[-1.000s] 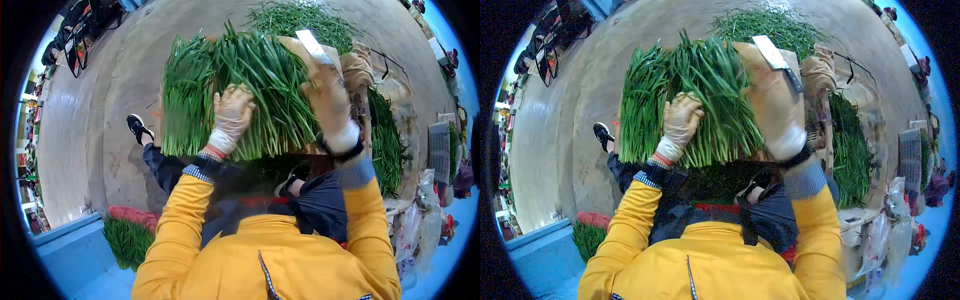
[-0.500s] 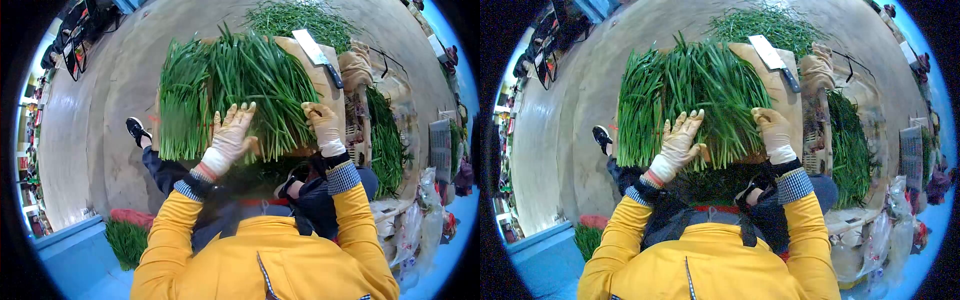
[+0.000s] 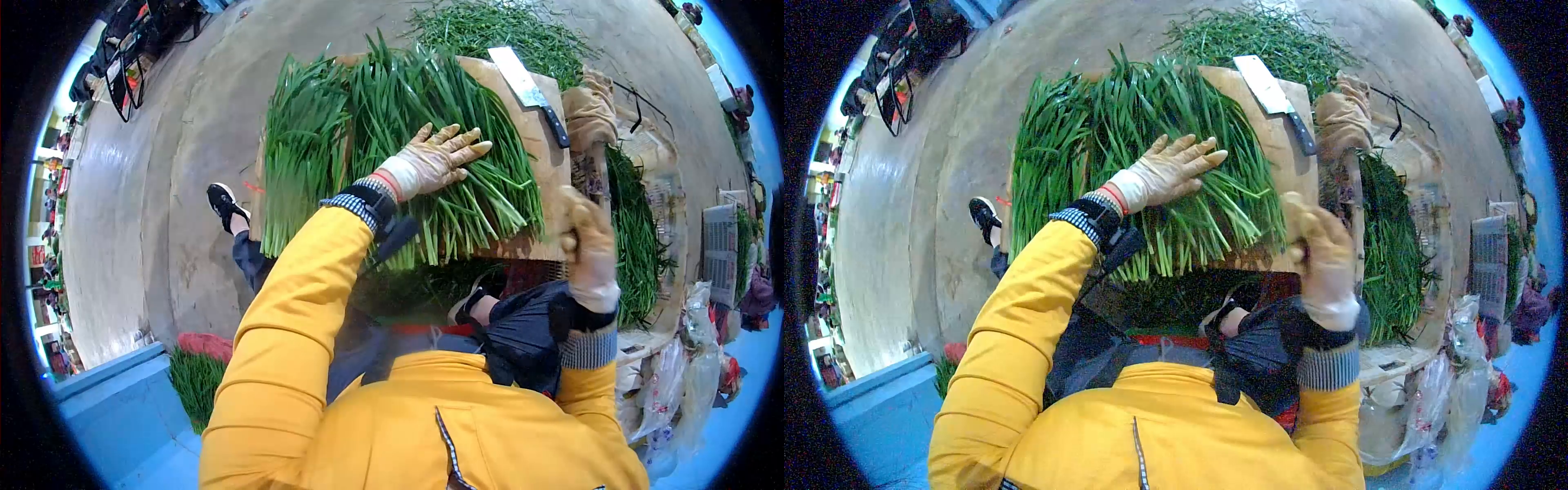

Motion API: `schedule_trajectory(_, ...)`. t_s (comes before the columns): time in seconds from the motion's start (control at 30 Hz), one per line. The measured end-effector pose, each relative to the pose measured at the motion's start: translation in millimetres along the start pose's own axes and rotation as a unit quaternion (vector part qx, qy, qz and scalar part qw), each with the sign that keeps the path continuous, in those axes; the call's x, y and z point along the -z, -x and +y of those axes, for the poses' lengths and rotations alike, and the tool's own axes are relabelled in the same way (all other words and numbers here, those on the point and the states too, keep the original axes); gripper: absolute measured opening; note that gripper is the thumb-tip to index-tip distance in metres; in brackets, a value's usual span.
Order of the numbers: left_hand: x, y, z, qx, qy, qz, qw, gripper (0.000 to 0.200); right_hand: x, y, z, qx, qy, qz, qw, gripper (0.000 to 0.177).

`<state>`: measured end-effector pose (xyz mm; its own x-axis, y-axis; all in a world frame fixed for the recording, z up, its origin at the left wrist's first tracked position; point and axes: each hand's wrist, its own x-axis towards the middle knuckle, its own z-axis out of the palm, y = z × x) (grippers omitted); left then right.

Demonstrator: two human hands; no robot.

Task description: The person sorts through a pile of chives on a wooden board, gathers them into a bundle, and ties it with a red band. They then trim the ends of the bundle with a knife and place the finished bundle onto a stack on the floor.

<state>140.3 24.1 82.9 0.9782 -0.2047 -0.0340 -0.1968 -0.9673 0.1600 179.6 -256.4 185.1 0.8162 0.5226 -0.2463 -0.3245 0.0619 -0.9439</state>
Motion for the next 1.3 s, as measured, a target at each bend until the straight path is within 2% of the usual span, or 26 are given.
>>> schedule_trajectory(0.03,-2.1,1.5,-0.2,0.002,0.003,-0.002,1.0,0.061,-1.3,2.1,-1.4,-0.004,0.002,-0.002,1.0,0.023)
schedule_trajectory(0.1,-2.1,-1.5,-1.5,0.004,0.005,-0.008,1.0,0.061,-12.7,4.8,-2.7,0.098,0.051,-0.144,0.983,0.024)
schedule_trajectory(0.13,-1.2,-3.5,-1.1,0.002,0.006,-0.016,1.0,0.062,-28.3,-3.7,13.6,0.164,0.26,-0.162,0.938,0.027)
schedule_trajectory(0.17,1.5,-4.2,-0.4,0.003,0.007,-0.027,1.0,0.062,-51.7,-7.4,15.5,0.183,0.501,-0.156,0.831,0.031)
schedule_trajectory(0.2,5.8,-5.3,0.5,0.001,0.003,-0.025,1.0,0.062,-61.5,-21.5,44.4,0.285,0.599,-0.137,0.736,0.028)
schedule_trajectory(0.23,9.4,-3.8,2.0,0.008,-0.003,-0.042,0.999,0.06,-64.3,-36.5,75.0,0.264,0.692,-0.146,0.656,0.02)
schedule_trajectory(0.33,7.7,0.9,-1.8,-0.003,0.013,-0.04,0.999,0.063,-66.4,-41.9,106.9,0.225,0.767,-0.163,0.579,0.01)
schedule_trajectory(0.4,1.3,1.0,-4.7,-0.012,0.013,-0.017,1.0,0.063,-50.1,-26.0,101.6,0.261,0.738,-0.259,0.566,0.007)
schedule_trajectory(0.43,-0.4,-0.8,-4.0,-0.013,0.016,-0.013,1.0,0.063,-45.4,-18.8,84.1,0.191,0.738,-0.41,0.501,0.009)
schedule_trajectory(0.47,-0.8,-2.1,-5.0,-0.01,0.02,-0.015,1.0,0.063,-36.5,-8.6,71.2,0.109,0.618,-0.526,0.574,0.013)
schedule_trajectory(0.5,-2.3,-1.2,-4.9,-0.007,0.026,-0.02,0.999,0.064,-53.2,7.5,43.9,-0.007,0.596,-0.604,0.529,0.017)
schedule_trajectory(0.53,-0.8,0.1,-3.6,-0.007,0.029,-0.019,0.999,0.064,-46.9,11.7,32.7,-0.041,0.459,-0.674,0.577,0.019)
schedule_trajectory(0.6,9.6,0.3,-2.2,0.0,0.036,-0.015,0.999,0.068,-58.1,-2.9,-12.8,0.015,0.313,-0.689,0.654,0.024)
schedule_trajectory(0.63,11.6,4.7,1.8,0.02,0.06,0.061,0.996,0.076,-50.0,-26.5,-19.0,0.055,0.3,-0.552,0.776,0.027)
schedule_trajectory(0.7,20.5,16.9,18.2,0.077,0.066,0.252,0.962,0.062,-44.0,-79.2,-40.3,0.109,0.363,-0.217,0.9,0.041)
schedule_trajectory(0.73,31.3,30.2,27.8,0.094,0.089,0.311,0.942,0.058,-37.1,-93.5,-38.3,0.121,0.401,-0.122,0.9,0.047)
schedule_trajectory(0.77,29.1,42.3,39.0,0.012,0.119,0.371,0.921,0.053,-30.3,-108.0,-36.3,0.122,0.431,-0.027,0.894,0.053)
schedule_trajectory(0.83,3.6,60.8,64.2,-0.078,0.036,0.261,0.962,0.05,5.3,-130.6,16.4,0.13,0.612,-0.072,0.777,0.083)
schedule_trajectory(0.87,-1.3,65.6,76.5,-0.108,-0.038,0.213,0.97,0.048,-6.6,-109.1,16.9,0.192,0.629,-0.146,0.739,0.107)
schedule_trajectory(0.93,-18.7,71.5,77.9,-0.072,-0.042,0.164,0.983,0.049,13.3,-104.8,75.0,0.132,0.594,-0.143,0.78,0.113)
schedule_trajectory(1.0,-26.0,75.6,83.4,-0.048,-0.044,0.114,0.991,0.051,-31.0,-67.3,60.3,0.035,0.671,-0.059,0.738,0.116)
schedule_trajectory(1.07,-25.3,85.4,88.1,-0.015,-0.074,0.106,0.992,0.052,-29.5,-67.6,78.3,-0.032,0.665,-0.016,0.746,0.106)
schedule_trajectory(1.13,-22.1,98.1,86.2,-0.004,-0.068,0.112,0.991,0.052,-28.5,-61.5,81.9,0.178,0.502,0.035,0.846,0.09)
schedule_trajectory(1.2,-17.9,106.8,81.3,-0.028,-0.035,0.133,0.99,0.051,-30.1,-51.6,59.1,0.082,0.336,0.051,0.937,0.073)
schedule_trajectory(1.27,-10.4,110.5,86.2,-0.023,-0.022,0.144,0.989,0.053,-6.6,-68.3,77.5,0.14,0.506,0.056,0.849,0.07)
schedule_trajectory(1.3,-7.7,111.3,87.8,-0.007,0.002,0.157,0.988,0.053,0.1,-69.0,78.4,0.143,0.509,0.059,0.847,0.07)
